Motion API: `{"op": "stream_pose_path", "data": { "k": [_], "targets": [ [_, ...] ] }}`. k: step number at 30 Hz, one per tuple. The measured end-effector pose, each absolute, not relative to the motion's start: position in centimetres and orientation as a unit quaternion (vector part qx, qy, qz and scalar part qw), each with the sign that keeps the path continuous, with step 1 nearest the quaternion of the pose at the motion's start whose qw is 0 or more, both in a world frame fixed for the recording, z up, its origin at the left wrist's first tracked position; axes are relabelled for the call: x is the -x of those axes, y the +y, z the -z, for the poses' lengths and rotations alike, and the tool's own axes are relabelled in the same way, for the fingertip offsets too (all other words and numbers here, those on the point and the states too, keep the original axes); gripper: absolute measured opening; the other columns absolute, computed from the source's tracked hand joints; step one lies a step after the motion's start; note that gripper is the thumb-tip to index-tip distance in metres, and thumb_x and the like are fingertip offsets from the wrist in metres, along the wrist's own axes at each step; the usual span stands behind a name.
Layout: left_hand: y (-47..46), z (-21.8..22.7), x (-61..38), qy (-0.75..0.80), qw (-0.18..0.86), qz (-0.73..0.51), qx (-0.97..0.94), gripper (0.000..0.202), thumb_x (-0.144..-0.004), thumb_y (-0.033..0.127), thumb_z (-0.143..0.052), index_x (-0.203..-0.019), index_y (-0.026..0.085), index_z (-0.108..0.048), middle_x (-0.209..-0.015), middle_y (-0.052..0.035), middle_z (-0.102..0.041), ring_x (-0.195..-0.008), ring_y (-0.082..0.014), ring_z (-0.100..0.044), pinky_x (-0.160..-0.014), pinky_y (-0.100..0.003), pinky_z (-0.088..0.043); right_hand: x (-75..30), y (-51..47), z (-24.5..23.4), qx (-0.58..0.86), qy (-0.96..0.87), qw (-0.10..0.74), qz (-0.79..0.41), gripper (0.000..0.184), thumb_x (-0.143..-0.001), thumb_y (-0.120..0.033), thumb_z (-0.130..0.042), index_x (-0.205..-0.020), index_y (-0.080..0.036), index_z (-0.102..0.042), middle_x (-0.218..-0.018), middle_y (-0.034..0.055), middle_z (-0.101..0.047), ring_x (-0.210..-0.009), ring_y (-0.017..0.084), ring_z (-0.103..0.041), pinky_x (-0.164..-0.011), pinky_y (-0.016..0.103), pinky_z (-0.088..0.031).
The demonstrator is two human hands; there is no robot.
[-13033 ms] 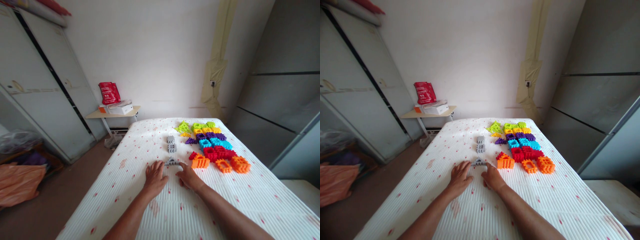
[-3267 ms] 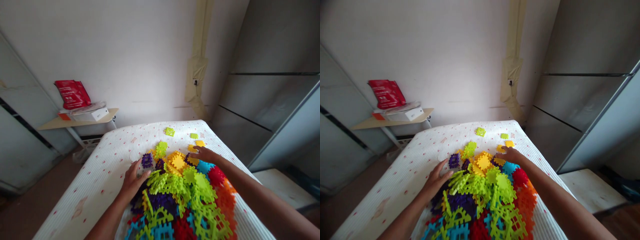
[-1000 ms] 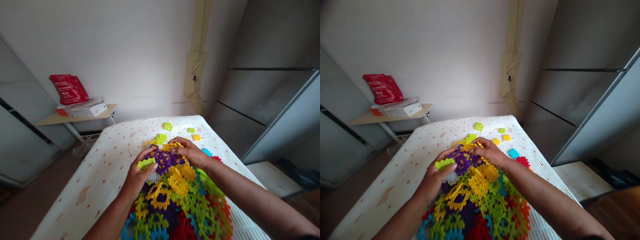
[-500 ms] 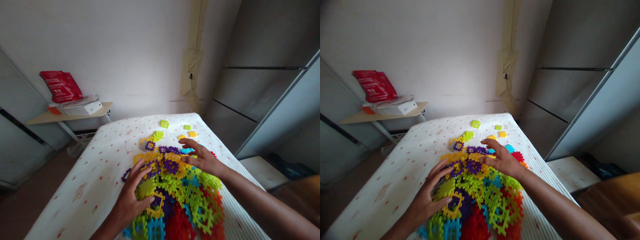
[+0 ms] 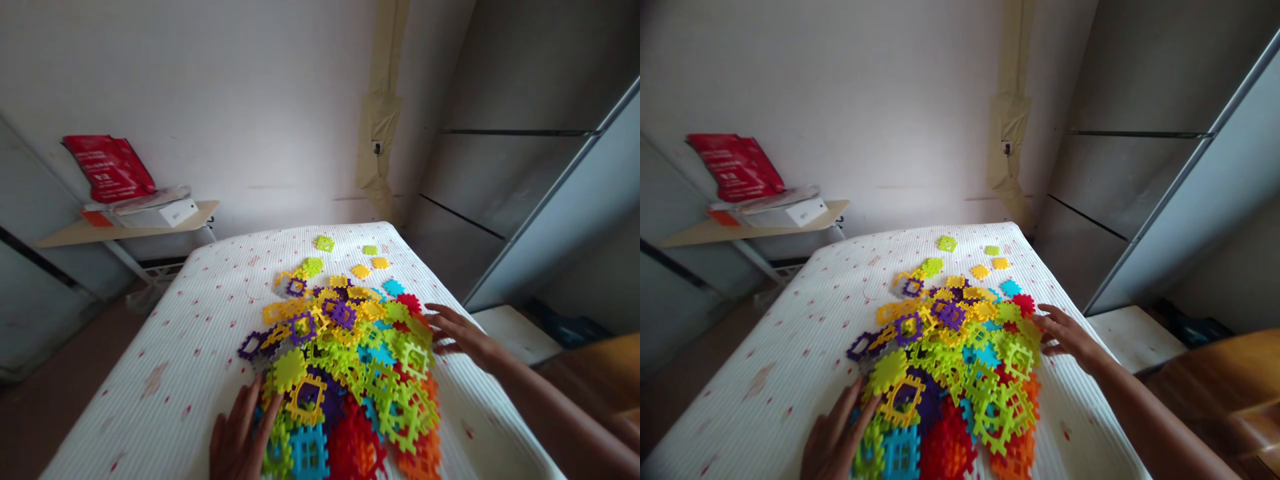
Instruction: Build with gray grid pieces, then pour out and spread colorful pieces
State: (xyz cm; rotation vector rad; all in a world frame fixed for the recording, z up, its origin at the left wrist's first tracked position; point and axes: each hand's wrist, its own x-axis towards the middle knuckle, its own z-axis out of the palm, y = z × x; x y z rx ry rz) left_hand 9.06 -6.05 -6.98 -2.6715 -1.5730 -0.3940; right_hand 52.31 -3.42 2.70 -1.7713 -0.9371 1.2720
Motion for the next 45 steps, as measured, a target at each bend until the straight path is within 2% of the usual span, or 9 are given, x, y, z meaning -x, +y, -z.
{"op": "stream_pose_path", "data": {
  "k": [3, 6, 11, 15, 20, 23, 30, 38, 45],
  "targets": [
    [-5.4, 6.8, -10.9, -0.491, 0.017, 0.168, 0.854, 0.106, -0.049, 0.044, -0.070, -0.141, 0.022, -0.021, -0.145, -0.0219, -0.020, -0.129, -0.0425, -0.024, -0.097, -0.055, -0.024, -50.5, -2.2, -2.4, 0.684, -0.405, 0.367, -0.483, 0.059, -0.073, -0.060, -0.054, -0.120, -0.025, -0.048, -0.111, 0.0083, -0.055, -0.081, 0.020, -0.060, -0.064, 0.033, -0.049],
    [-4.4, 6.3, -11.9, -0.484, 0.017, 0.209, 0.850, 0.103, -0.052, 0.044, -0.069, -0.141, 0.025, -0.021, -0.142, -0.0194, -0.025, -0.126, -0.0407, -0.031, -0.095, -0.052, -0.030, -48.8, -0.9, -2.0, 0.673, -0.430, 0.374, -0.471, 0.056, -0.074, -0.056, -0.054, -0.121, -0.026, -0.048, -0.115, 0.0076, -0.055, -0.088, 0.023, -0.061, -0.068, 0.035, -0.048],
    [-2.8, 5.2, -13.0, -0.507, -0.016, 0.234, 0.830, 0.092, -0.060, 0.028, -0.066, -0.140, 0.029, -0.022, -0.139, -0.0143, -0.031, -0.121, -0.0346, -0.039, -0.093, -0.047, -0.037, -46.1, 0.8, -1.6, 0.635, -0.472, 0.389, -0.472, 0.063, -0.068, -0.050, -0.063, -0.125, -0.025, -0.047, -0.127, 0.0080, -0.048, -0.103, 0.028, -0.056, -0.082, 0.041, -0.047],
    [-1.5, 4.5, -14.0, -0.509, -0.055, 0.261, 0.819, 0.084, -0.066, 0.017, -0.059, -0.140, 0.029, -0.023, -0.142, -0.0118, -0.027, -0.127, -0.0316, -0.034, -0.098, -0.046, -0.036, -44.4, 2.2, -1.5, 0.595, -0.503, 0.393, -0.488, 0.067, -0.068, -0.048, -0.066, -0.126, -0.023, -0.047, -0.130, 0.0087, -0.047, -0.106, 0.028, -0.054, -0.091, 0.042, -0.043],
    [0.0, 3.8, -14.8, -0.493, -0.123, 0.297, 0.808, 0.079, -0.071, 0.022, -0.059, -0.140, 0.027, -0.023, -0.146, -0.0110, -0.020, -0.132, -0.0302, -0.024, -0.104, -0.047, -0.031, -43.3, 3.8, -1.0, 0.576, -0.510, 0.394, -0.503, 0.067, -0.067, -0.046, -0.069, -0.127, -0.025, -0.046, -0.136, 0.0068, -0.041, -0.111, 0.026, -0.052, -0.097, 0.041, -0.039],
    [0.7, 3.2, -15.5, -0.487, -0.146, 0.331, 0.795, 0.077, -0.070, 0.017, -0.059, -0.139, 0.028, -0.026, -0.145, -0.0092, -0.020, -0.133, -0.0291, -0.023, -0.106, -0.047, -0.028, -42.7, 4.6, -0.7, 0.562, -0.512, 0.395, -0.516, 0.069, -0.066, -0.043, -0.070, -0.127, -0.025, -0.045, -0.131, 0.0059, -0.046, -0.108, 0.025, -0.054, -0.096, 0.040, -0.040],
    [2.0, 2.9, -18.0, -0.432, -0.212, 0.396, 0.782, 0.072, -0.067, 0.017, -0.062, -0.133, 0.027, -0.036, -0.142, -0.0096, -0.027, -0.130, -0.0275, -0.029, -0.106, -0.044, -0.030, -40.6, 5.4, -0.9, 0.498, -0.503, 0.418, -0.570, 0.080, -0.060, -0.031, -0.073, -0.130, -0.021, -0.035, -0.088, 0.0000, -0.064, -0.084, 0.021, -0.063, -0.089, 0.041, -0.043],
    [3.9, 1.3, -20.4, -0.430, -0.188, 0.471, 0.747, 0.054, -0.073, 0.006, -0.051, -0.123, 0.024, -0.043, -0.129, -0.0082, -0.041, -0.124, -0.0231, -0.038, -0.104, -0.043, -0.032, -38.8, 6.2, -1.8, 0.455, -0.461, 0.435, -0.625, 0.061, -0.063, -0.029, -0.068, -0.120, -0.026, -0.045, -0.090, -0.0002, -0.065, -0.085, 0.021, -0.063, -0.082, 0.039, -0.047],
    [5.3, -1.7, -19.9, -0.421, -0.282, 0.507, 0.697, 0.063, -0.069, 0.019, -0.063, -0.127, 0.021, -0.039, -0.129, -0.0095, -0.045, -0.118, -0.0250, -0.044, -0.100, -0.041, -0.035, -37.7, 7.6, -5.5, 0.455, -0.509, 0.440, -0.583, 0.052, -0.065, -0.031, -0.067, -0.115, -0.028, -0.051, -0.098, -0.0003, -0.062, -0.091, 0.020, -0.058, -0.079, 0.034, -0.047]
  ]
}}
